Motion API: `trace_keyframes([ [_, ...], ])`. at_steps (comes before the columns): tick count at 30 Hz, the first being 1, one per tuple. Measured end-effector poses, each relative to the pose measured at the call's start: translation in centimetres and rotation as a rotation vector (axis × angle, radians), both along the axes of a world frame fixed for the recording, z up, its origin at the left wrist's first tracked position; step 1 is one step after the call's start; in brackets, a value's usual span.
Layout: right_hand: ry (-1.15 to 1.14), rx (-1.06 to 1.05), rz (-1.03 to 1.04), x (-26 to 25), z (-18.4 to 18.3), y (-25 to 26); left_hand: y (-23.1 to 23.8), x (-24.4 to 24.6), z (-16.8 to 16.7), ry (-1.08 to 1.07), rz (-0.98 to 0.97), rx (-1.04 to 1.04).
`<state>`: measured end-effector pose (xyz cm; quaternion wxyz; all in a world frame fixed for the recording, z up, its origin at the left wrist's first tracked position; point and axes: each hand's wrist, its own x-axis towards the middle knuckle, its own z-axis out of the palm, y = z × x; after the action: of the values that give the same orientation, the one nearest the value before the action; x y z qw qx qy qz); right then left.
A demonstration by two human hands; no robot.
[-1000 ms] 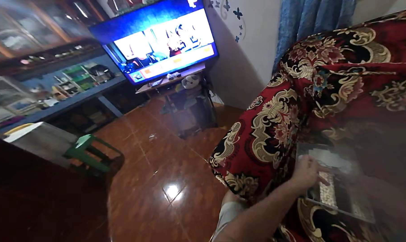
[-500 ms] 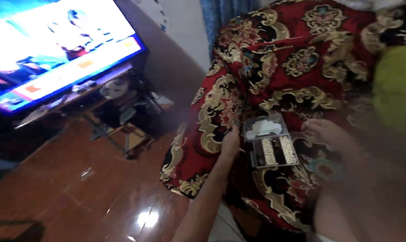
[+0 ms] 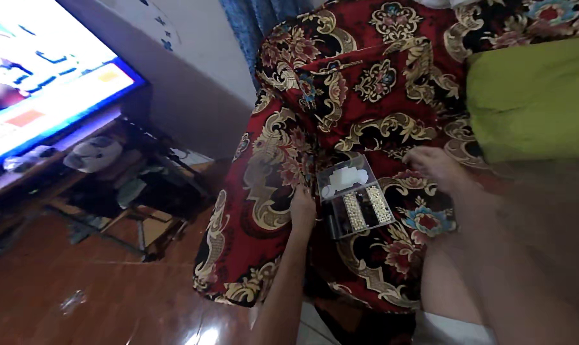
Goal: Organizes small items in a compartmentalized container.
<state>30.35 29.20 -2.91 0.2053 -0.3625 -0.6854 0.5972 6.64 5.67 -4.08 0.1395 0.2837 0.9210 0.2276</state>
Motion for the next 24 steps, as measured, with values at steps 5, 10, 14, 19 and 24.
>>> trace_keyframes([
  [5, -0.120, 0.162, 0.587, -4.6, -0.3, -6.9, 0.9, 3.9, 1.0, -0.223, -0.167, 0.309],
  [10, -0.151, 0.262, 0.695, -6.1, -0.8, -9.8, 1.5, 6.4, 0.5, -0.284, -0.312, 0.139],
  [14, -0.160, 0.185, 0.626, -5.7, -0.9, -8.2, 0.5, 4.8, -0.4, -0.261, -0.278, 0.229],
  [19, -0.037, -0.033, 0.356, -2.6, 0.5, -4.3, -1.5, 1.9, -0.2, -0.019, -0.173, 0.077],
  [24, 0.358, -0.325, -0.034, 1.5, 0.4, 0.6, -3.1, 0.9, -0.7, 0.088, -0.116, -0.210],
])
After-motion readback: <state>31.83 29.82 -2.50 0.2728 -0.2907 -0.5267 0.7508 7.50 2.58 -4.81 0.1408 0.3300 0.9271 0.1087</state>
